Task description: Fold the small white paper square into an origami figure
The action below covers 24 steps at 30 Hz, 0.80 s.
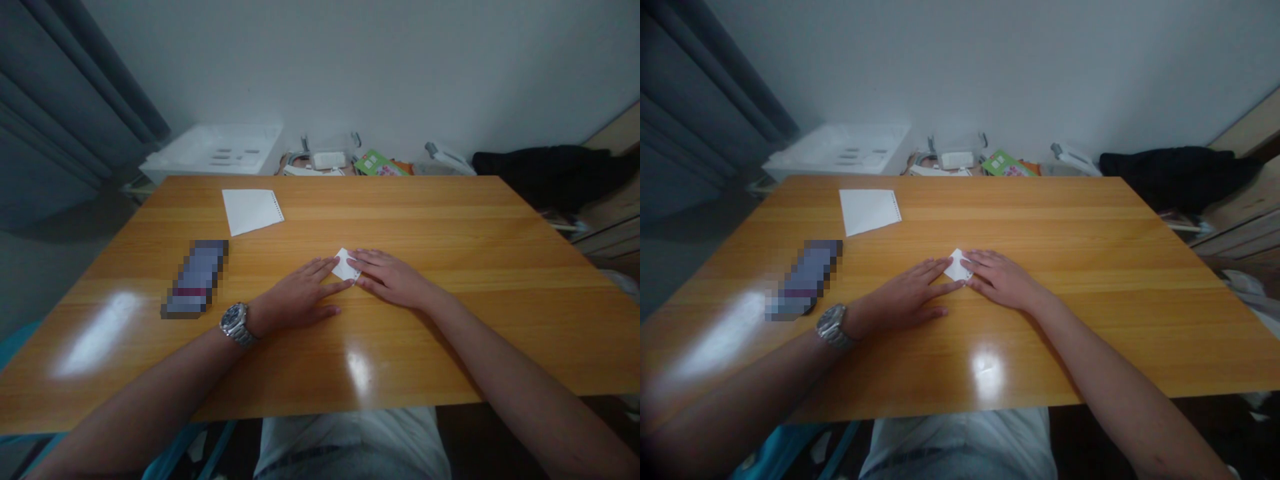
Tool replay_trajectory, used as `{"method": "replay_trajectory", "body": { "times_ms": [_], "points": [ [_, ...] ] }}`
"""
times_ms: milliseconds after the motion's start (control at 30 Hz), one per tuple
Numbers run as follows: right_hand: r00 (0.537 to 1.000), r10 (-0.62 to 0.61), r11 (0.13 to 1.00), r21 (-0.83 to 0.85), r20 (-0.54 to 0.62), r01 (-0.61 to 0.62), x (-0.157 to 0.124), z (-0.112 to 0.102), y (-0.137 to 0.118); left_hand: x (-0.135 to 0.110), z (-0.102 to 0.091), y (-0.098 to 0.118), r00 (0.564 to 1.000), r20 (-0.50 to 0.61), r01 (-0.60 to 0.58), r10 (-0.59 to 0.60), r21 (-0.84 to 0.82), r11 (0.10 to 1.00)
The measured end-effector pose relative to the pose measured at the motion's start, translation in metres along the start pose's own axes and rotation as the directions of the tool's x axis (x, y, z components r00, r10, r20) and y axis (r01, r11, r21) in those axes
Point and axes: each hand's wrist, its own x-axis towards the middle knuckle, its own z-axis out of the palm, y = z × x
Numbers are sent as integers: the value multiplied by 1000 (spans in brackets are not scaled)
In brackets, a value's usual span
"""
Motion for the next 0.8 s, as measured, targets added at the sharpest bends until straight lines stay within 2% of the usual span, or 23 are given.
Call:
{"method": "replay_trajectory", "body": {
  "times_ms": [300,533,800],
  "points": [
    [999,-6,1000,-4,41,6,-1,0,4,0,-3,0,999,-35,-38,37,-22,999],
    [999,1,1000,12,49,-1,-1,0,4,1,-7,1,999,-22,-36,35,-24,999],
    [999,0,1000,30,41,-1,0,1,5,2,-1,-3,998,-60,14,-16,-26,1000]
  ]
}}
